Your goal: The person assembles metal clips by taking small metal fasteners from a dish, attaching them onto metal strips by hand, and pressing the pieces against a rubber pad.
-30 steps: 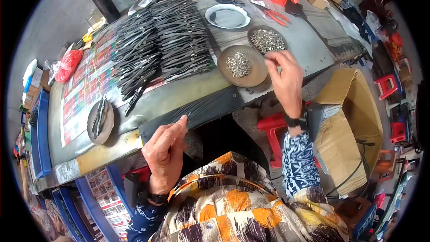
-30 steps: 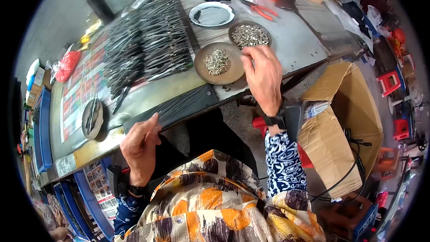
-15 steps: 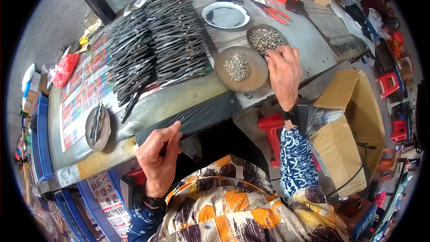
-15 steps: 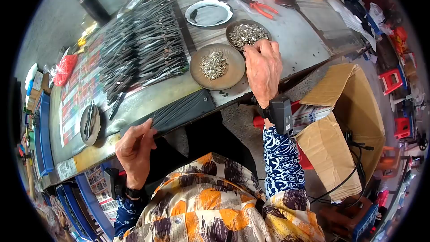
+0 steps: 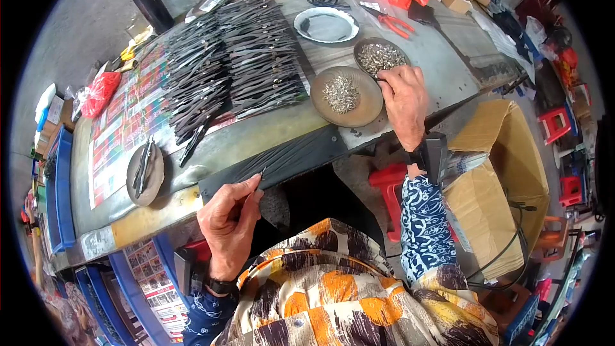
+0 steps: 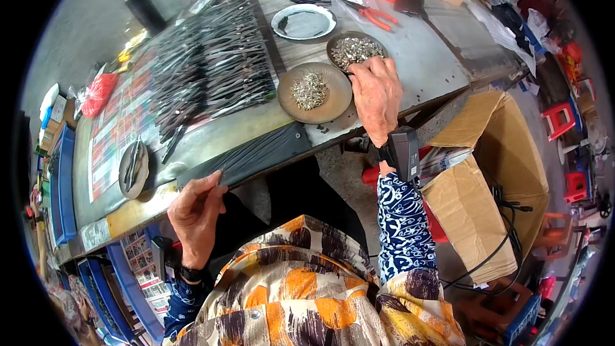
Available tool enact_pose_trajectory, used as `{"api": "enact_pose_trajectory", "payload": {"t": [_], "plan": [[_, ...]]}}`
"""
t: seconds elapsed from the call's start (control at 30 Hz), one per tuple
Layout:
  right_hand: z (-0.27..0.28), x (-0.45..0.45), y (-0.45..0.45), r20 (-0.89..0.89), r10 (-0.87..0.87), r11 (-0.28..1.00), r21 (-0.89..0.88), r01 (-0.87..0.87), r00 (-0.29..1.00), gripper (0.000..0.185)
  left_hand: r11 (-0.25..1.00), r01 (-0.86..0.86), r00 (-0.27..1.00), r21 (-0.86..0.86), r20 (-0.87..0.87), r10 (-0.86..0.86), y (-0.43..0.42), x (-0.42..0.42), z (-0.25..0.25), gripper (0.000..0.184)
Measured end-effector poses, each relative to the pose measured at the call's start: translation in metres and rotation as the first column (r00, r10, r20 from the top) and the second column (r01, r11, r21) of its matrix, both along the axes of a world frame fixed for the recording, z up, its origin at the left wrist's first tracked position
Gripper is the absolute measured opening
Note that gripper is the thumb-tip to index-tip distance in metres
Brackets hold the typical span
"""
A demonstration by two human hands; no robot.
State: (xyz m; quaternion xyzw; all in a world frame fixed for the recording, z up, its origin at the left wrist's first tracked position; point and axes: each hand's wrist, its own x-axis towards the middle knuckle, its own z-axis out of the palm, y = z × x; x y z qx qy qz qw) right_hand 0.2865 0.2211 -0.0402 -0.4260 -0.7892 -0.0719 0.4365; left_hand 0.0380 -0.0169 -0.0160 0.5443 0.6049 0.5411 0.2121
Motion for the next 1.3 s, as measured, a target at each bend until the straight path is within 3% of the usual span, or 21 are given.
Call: {"api": "enact_pose_trajectory", "payload": {"t": [0.17, 0.37, 0.47, 0.7, 0.73, 0.8, 0.83, 0.93, 1.0, 1.1, 1.3], "plan": [[0.004, -0.003, 0.0, 0.027, 0.012, 0.999, 0.032, -0.013, 1.0, 0.021, 1.0, 0.004, 1.0, -0.003, 0.017, -0.004, -0.005, -0.001, 0.0, 0.024], [0.001, 0.0, 0.005, 0.014, 0.049, 0.998, 0.028, -0.049, 0.999, 0.016, 0.996, 0.03, 0.981, -0.09, 0.195, -0.011, -0.008, 0.002, 0.005, 0.024], [-0.001, 0.003, 0.01, 0.001, 0.059, 0.998, -0.02, -0.059, 0.998, 0.011, 0.993, 0.06, 0.931, -0.098, 0.365, -0.02, -0.008, 0.003, 0.007, 0.021], [0.02, -0.01, -0.025, -0.304, 0.128, 0.964, -0.187, -0.191, 0.944, 0.006, 0.99, 0.131, 0.798, -0.059, 0.598, -0.07, -0.008, 0.004, 0.009, 0.022], [0.023, -0.018, -0.039, -0.363, 0.117, 0.946, -0.242, -0.215, 0.924, 0.006, 0.989, 0.138, 0.778, -0.055, 0.624, -0.074, -0.008, 0.005, 0.008, 0.022], [0.023, -0.039, -0.07, -0.555, 0.23, 0.864, -0.262, -0.43, 0.799, 0.009, 0.987, 0.156, 0.735, -0.043, 0.672, -0.087, -0.008, 0.007, 0.007, 0.022], [0.026, -0.049, -0.086, -0.539, 0.273, 0.834, -0.28, -0.475, 0.797, 0.01, 0.986, 0.162, 0.724, -0.05, 0.685, -0.084, -0.008, 0.008, 0.007, 0.022], [0.027, -0.073, -0.127, -0.651, 0.404, 0.593, -0.348, -0.726, 0.642, 0.01, 0.983, 0.176, 0.681, -0.057, 0.728, -0.079, -0.01, 0.01, 0.009, 0.022], [0.027, -0.084, -0.143, -0.684, 0.473, 0.491, -0.319, -0.811, 0.556, 0.011, 0.982, 0.181, 0.643, -0.047, 0.761, -0.082, -0.011, 0.011, 0.01, 0.021], [0.025, -0.093, -0.153, -0.78, 0.432, 0.368, -0.306, -0.878, 0.453, 0.012, 0.984, 0.173, 0.654, -0.036, 0.751, -0.088, -0.014, 0.013, 0.011, 0.022], [0.028, -0.098, -0.159, -0.78, 0.427, 0.377, -0.306, -0.874, 0.457, 0.012, 0.987, 0.161, 0.652, -0.019, 0.753, -0.092, -0.02, 0.012, 0.01, 0.023]]}}
